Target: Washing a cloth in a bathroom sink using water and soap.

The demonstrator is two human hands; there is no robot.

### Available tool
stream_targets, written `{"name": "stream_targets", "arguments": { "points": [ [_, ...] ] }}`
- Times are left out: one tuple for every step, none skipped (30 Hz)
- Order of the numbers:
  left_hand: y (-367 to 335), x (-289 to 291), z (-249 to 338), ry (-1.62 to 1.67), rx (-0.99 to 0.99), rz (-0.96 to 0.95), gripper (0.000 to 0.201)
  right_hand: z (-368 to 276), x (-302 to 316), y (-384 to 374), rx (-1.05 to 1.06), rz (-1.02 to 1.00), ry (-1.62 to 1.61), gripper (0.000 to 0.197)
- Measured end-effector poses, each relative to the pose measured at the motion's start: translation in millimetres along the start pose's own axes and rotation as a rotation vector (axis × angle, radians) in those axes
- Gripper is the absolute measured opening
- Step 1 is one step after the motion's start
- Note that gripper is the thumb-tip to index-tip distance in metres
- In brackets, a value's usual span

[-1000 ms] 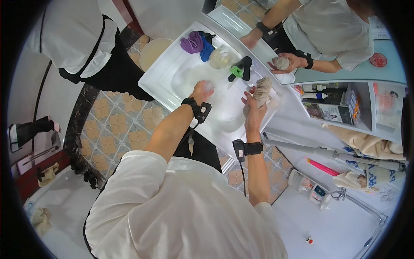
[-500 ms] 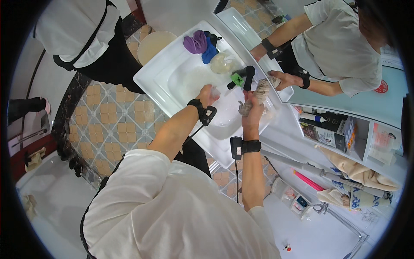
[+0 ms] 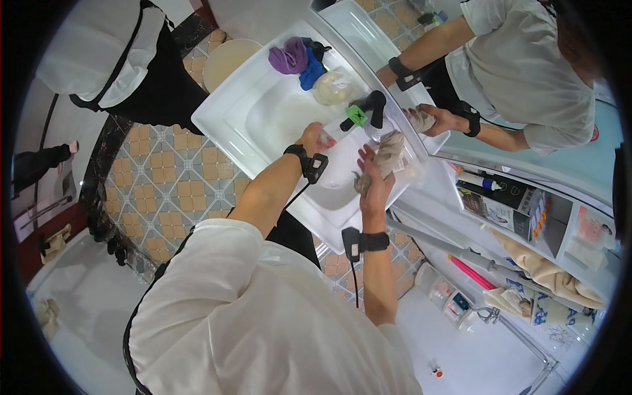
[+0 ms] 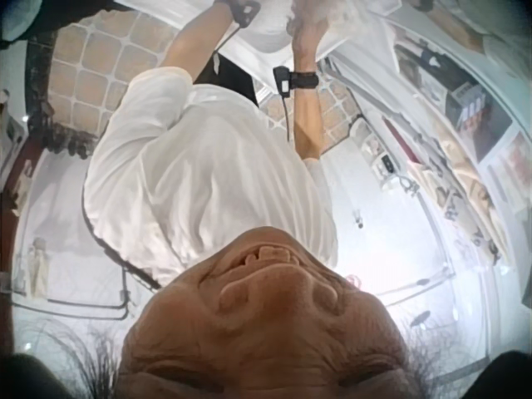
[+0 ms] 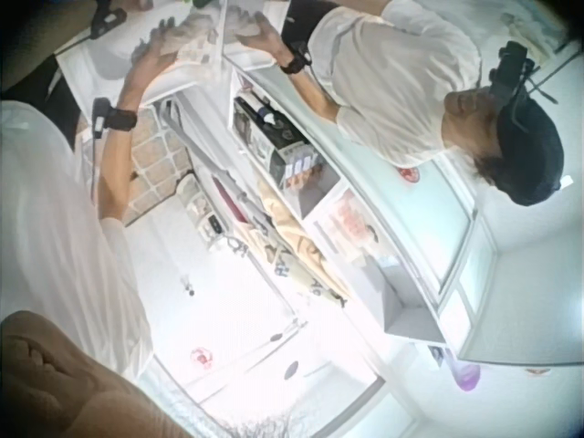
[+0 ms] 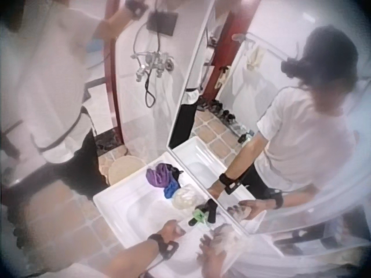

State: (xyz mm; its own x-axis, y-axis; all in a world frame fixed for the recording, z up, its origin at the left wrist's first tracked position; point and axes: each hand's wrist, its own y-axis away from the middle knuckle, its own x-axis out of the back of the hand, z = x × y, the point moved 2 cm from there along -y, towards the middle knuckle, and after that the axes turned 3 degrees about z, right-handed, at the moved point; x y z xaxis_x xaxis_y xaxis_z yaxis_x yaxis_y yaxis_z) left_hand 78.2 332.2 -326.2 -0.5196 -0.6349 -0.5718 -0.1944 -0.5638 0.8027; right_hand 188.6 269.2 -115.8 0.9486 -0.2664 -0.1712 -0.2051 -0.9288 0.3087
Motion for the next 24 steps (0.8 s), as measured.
{"name": "stream_targets", "arguments": {
  "points": [
    [3.9,-6.3,-1.9,-0.054,0.069,0.093,0.025,3.0,8.3,7.1,-0.001,0.013,-0.002,0.031],
    [7.6,-12.5,-4.8,-0.063,0.085,0.091,0.025,8.2,19.1,14.0,-0.034,0.025,0.020,0.030],
    [11.7,-19.5,-9.7,-0.019,0.158,0.038,0.024,12.3,28.7,20.4,-0.066,0.039,0.042,0.029],
    [14.6,-21.6,-14.4,0.029,0.223,-0.010,0.022,14.8,34.0,27.9,-0.083,0.067,0.052,0.028],
    [3.6,-10.8,-16.8,0.031,0.218,-0.004,0.022,17.3,35.2,33.5,-0.088,0.061,0.049,0.028],
    [-6.1,-1.0,-21.0,0.028,0.322,-0.066,0.021,20.0,37.1,39.2,-0.112,0.052,0.048,0.027],
    [-16.2,9.7,-23.9,0.029,0.421,-0.128,0.021,21.6,36.3,43.6,-0.136,0.037,0.048,0.026],
    [-21.5,14.1,-26.7,0.028,0.421,-0.127,0.021,20.4,36.9,47.7,-0.136,0.041,0.071,0.024],
    [-26.4,18.9,-27.6,-0.225,0.364,-0.168,0.020,19.6,36.7,51.0,-0.136,0.037,0.068,0.024],
    [-28.6,19.5,-28.5,-0.479,0.306,-0.212,0.019,18.0,37.8,54.4,-0.136,0.049,0.079,0.024],
    [-18.3,9.6,-33.2,-0.492,0.324,-0.217,0.019,20.1,45.5,57.2,-0.139,0.082,0.088,0.023],
    [-7.2,-0.4,-35.8,-0.812,0.181,-0.287,0.018,22.9,52.5,59.0,-0.139,0.100,0.083,0.023],
    [4.3,-6.8,-31.3,-1.121,0.011,-0.350,0.017,23.4,53.3,60.5,-0.139,0.099,0.087,0.023],
    [3.3,-2.2,-33.2,-1.127,0.006,-0.347,0.017,24.1,53.4,61.7,-0.139,0.095,0.091,0.023],
    [3.7,0.8,-33.2,-1.213,-0.162,-0.427,0.018,25.1,53.1,62.9,-0.136,0.092,0.084,0.023],
    [4.9,3.6,-30.7,-1.294,-0.336,-0.504,0.021,26.2,52.4,64.0,-0.133,0.083,0.107,0.023],
    [3.4,8.6,-25.2,-1.300,-0.342,-0.499,0.021,26.5,51.2,64.9,-0.129,0.074,0.131,0.024],
    [1.9,12.3,-16.9,-1.367,-0.441,-0.528,0.022,26.0,49.5,65.5,-0.126,0.067,0.124,0.024],
    [4.9,11.0,-10.4,-1.434,-0.536,-0.563,0.024,27.1,49.0,66.2,-0.136,0.073,0.125,0.024],
    [6.7,9.4,-6.1,-1.441,-0.538,-0.564,0.024,27.9,48.7,66.7,-0.146,0.079,0.128,0.024],
    [5.4,11.2,0.1,-1.084,-0.324,-0.346,0.028,29.2,49.8,67.3,-0.143,0.081,0.122,0.024],
    [4.3,15.0,4.7,-0.717,-0.122,-0.132,0.032,30.2,50.5,67.5,-0.140,0.076,0.109,0.024],
    [4.2,13.0,9.7,-0.721,-0.127,-0.133,0.032,30.7,50.8,67.9,-0.136,0.072,0.097,0.024],
    [2.9,10.9,14.8,-0.422,-0.082,-0.118,0.039,30.8,51.0,68.1,-0.131,0.071,0.094,0.024]
  ]
}}
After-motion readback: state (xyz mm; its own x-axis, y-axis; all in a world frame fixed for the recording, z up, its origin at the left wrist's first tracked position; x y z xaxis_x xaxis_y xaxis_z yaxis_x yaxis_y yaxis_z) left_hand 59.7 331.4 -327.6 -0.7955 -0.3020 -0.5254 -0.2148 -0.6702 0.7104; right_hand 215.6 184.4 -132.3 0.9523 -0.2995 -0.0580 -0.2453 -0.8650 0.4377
